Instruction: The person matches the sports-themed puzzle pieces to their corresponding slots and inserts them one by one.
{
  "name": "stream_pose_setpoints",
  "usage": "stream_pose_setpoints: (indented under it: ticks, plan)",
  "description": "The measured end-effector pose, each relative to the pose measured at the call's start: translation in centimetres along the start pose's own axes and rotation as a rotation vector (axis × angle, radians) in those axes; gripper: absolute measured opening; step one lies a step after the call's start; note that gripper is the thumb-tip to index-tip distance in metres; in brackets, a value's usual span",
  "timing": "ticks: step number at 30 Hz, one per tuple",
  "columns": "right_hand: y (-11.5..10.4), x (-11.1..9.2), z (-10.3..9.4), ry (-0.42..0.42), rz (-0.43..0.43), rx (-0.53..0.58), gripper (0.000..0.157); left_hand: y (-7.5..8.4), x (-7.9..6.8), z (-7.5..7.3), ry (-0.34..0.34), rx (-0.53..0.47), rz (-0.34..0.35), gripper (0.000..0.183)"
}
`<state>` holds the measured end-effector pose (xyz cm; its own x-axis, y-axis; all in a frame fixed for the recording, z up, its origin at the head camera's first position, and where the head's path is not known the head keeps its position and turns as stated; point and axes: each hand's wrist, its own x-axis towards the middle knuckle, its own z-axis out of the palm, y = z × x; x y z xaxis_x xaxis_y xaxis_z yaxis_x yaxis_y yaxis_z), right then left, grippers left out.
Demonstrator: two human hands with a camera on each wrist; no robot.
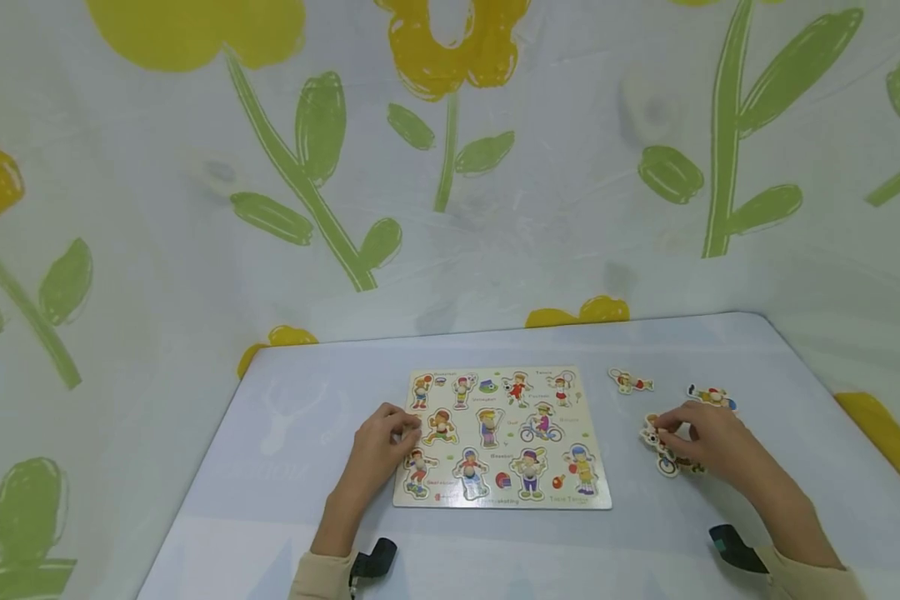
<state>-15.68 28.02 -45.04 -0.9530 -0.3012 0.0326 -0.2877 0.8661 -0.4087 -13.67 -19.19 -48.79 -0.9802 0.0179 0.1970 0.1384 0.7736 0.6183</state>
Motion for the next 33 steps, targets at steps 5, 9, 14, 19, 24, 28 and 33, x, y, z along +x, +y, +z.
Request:
stream_pose_setpoints:
  ticks: [5,9,14,19,24,28,33]
  plan:
    - [-1.3,0.8,0.8,0.002,-0.035,0.036,0.013,-0.1,0.0,-0.1,-0.006,-0.005,0.002,0.012]
    - [-2.2,1.7,1.0,0.011,-0.058,0.048,0.012,-0.1,0.0,0.0,-0.005,-0.006,0.002,0.012]
    - [-3.7,3.4,1.7,0.002,-0.05,0.052,0.014,-0.1,0.0,0.1,-0.003,-0.007,0.005,0.012]
    - [-5.8,5.4,2.8,-0.007,-0.026,0.063,0.014,-0.1,0.0,0.0,-0.001,-0.005,0.002,0.013]
    - [-7.6,7.3,4.5,-0.002,-0.002,0.065,0.015,0.0,-0.1,-0.1,0.0,-0.004,-0.004,0.013]
    - [-9.4,8.6,5.7,0.015,-0.004,0.051,0.016,-0.1,-0.1,-0.1,-0.001,-0.007,-0.007,0.013]
    - [-11.7,9.8,6.3,0.046,-0.006,0.045,0.017,-0.2,-0.1,0.0,-0.003,-0.006,-0.002,0.012]
